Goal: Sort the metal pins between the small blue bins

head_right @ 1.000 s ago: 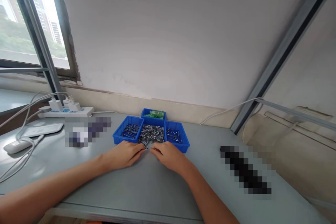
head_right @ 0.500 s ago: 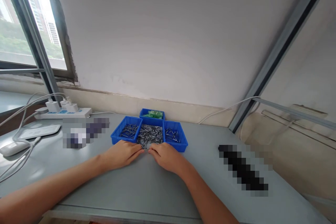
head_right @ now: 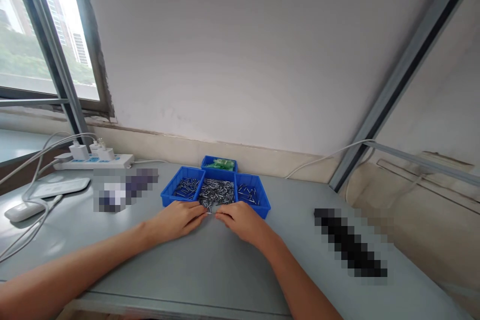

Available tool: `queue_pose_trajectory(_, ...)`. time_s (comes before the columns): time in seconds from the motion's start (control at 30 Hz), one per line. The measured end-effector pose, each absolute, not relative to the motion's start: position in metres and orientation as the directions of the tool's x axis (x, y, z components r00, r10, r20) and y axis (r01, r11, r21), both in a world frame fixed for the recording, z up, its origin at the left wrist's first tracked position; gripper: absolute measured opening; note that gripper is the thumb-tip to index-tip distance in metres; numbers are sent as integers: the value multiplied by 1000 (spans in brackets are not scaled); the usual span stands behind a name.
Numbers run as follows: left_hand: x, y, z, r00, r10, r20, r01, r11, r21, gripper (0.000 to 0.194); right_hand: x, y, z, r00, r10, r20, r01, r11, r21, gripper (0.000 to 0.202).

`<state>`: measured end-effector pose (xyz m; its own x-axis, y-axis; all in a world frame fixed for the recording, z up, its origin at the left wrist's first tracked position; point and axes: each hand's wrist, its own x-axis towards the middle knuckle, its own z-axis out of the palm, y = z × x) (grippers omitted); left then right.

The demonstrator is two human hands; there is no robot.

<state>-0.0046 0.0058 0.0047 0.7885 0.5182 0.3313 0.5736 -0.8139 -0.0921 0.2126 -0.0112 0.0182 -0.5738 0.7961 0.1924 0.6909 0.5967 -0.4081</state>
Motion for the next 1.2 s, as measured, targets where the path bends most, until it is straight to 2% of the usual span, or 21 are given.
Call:
queue_pose_trajectory(0.1,-6,6,5,805,424,415,501,-860,-92,30,210,-10,11,-609,777,158,684,616,-391,28)
queue_pose_trajectory(0.2,-5,4,5,852,297,432,384,-914,-129,33,205,-11,5,-645,756,110,676,633,-377,25)
queue_pose_trajectory(0.27,-5,3,4,862,269,429,361,-921,-146,34,203,-12,4,-649,755,90,681,630,-374,25)
queue_pose_trajectory(0.37,-5,3,5,849,331,412,409,-905,-116,34,203,-14,10,-623,777,96,695,605,-388,26)
queue_pose_trajectory(0.57,-5,6,9,762,558,328,597,-802,-23,31,212,-17,25,-520,832,196,732,552,-401,31)
queue_pose_trajectory(0.83,-2,0,8,791,582,187,601,-796,-65,24,210,-16,22,-515,835,193,697,539,-473,42)
queue_pose_trajectory(0.93,-2,0,8,788,593,163,610,-788,-83,25,210,-19,25,-499,834,236,691,548,-471,31)
queue_pose_trajectory(1.03,-3,0,8,772,618,148,633,-767,-105,27,211,-22,26,-478,821,311,698,570,-434,14)
queue_pose_trajectory(1.2,-3,1,9,761,639,112,648,-750,-129,26,212,-21,21,-597,744,300,688,667,-284,29)
